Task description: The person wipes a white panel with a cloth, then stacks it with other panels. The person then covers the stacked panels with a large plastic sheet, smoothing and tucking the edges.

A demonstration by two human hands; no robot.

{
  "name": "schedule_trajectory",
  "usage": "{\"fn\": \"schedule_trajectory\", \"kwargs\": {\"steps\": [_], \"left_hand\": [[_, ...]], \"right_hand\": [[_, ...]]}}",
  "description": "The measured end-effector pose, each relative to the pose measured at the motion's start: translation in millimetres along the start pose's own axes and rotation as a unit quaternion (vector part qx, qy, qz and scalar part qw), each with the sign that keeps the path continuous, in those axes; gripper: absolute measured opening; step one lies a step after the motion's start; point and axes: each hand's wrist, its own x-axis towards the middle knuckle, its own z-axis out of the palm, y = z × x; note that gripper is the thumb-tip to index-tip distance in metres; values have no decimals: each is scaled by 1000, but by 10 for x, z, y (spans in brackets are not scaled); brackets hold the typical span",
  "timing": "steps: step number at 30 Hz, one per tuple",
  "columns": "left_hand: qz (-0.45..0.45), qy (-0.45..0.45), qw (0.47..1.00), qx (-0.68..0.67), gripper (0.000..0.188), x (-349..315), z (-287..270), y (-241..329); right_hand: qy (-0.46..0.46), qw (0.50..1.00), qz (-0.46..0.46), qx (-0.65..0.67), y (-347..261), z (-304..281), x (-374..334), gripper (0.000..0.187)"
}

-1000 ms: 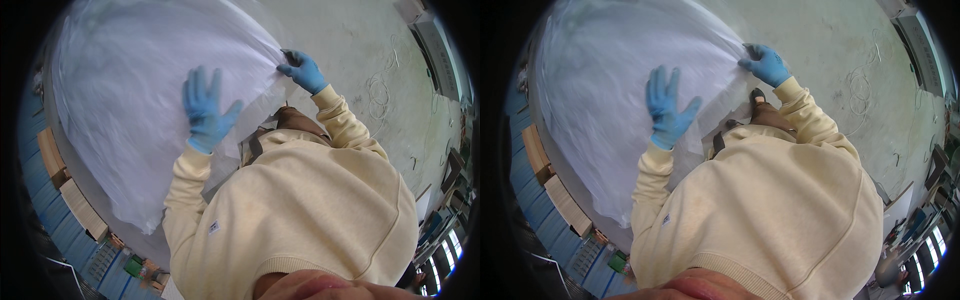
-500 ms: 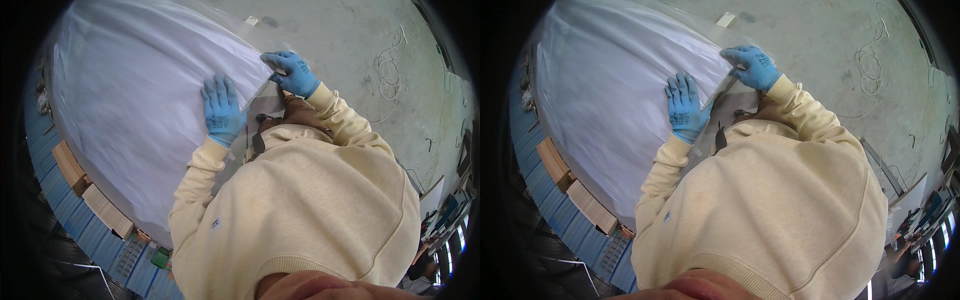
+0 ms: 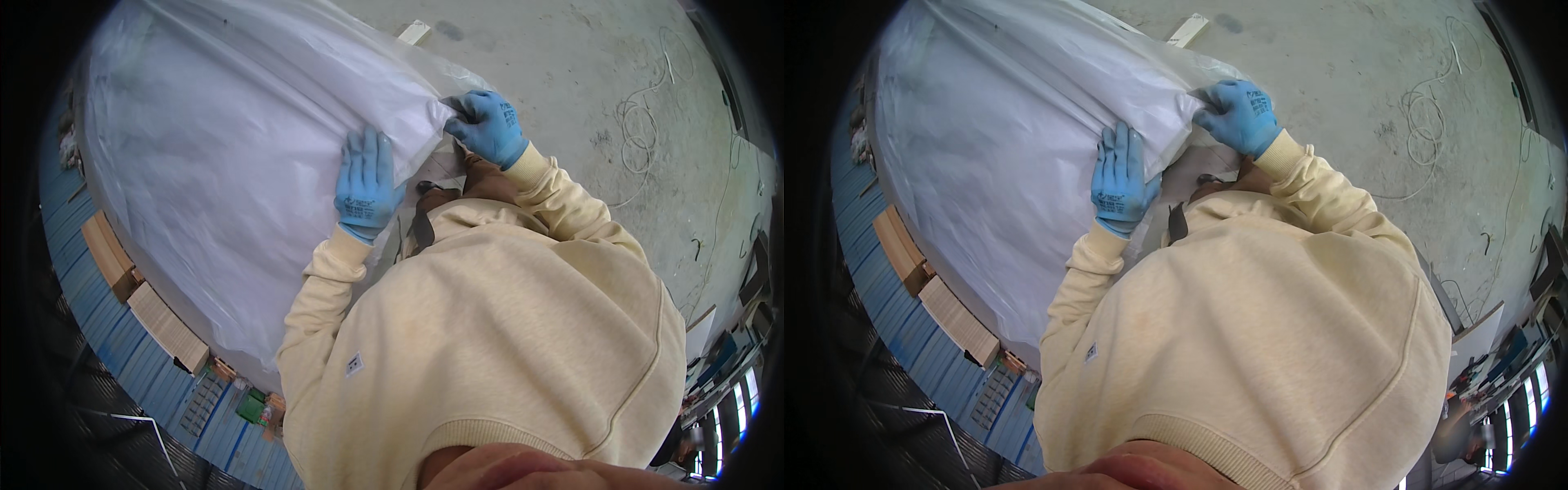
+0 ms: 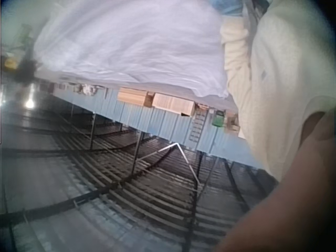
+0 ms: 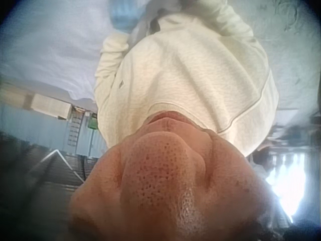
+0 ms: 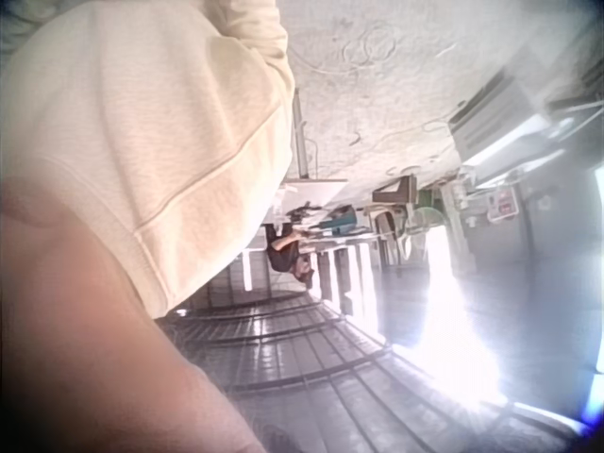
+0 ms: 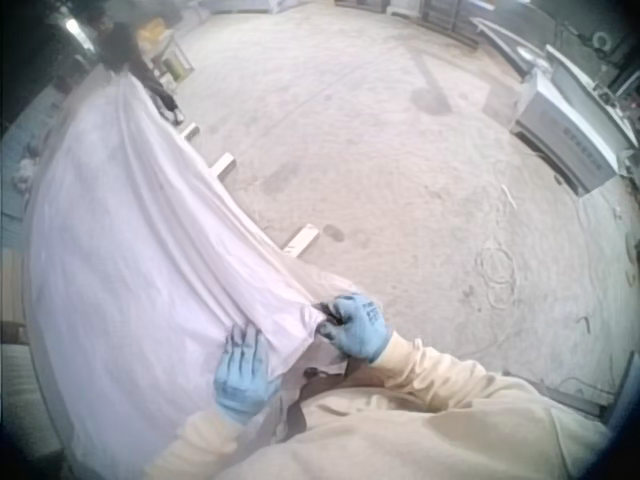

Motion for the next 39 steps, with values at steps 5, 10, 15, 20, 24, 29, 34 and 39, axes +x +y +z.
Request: {"fn": "schedule_trajectory", "kwargs": {"steps": [5, 10, 15, 20, 24, 29, 34, 39], "left_hand": [[-23, 33, 999, 7, 74, 60, -22, 60], [-40, 22, 999, 26, 76, 89, -126, 116], [-92, 33, 987, -131, 84, 341, -439, 3], [8, 176, 984, -32, 82, 1007, -751, -463], [145, 23, 987, -72, 74, 1577, -413, -679], [204, -73, 965, -147, 63, 1772, 100, -746], [220, -77, 959, -161, 67, 1903, 297, -795], [210, -86, 962, -152, 76, 1902, 293, -733]], "right_hand": [[-71, 974, 177, 119, -143, -19, 191, 37], [-125, 935, 250, 218, -229, -19, 300, 39], [-100, 923, 259, 264, -297, -77, 230, 36], [-105, 937, 232, 238, -320, -106, 184, 39], [-94, 917, 265, 283, -311, -16, 126, 41], [-86, 918, 281, 264, -325, -30, 106, 39], [-112, 898, 287, 313, -431, -142, 103, 32], [-139, 819, 283, 480, -489, -23, -127, 31]]}}
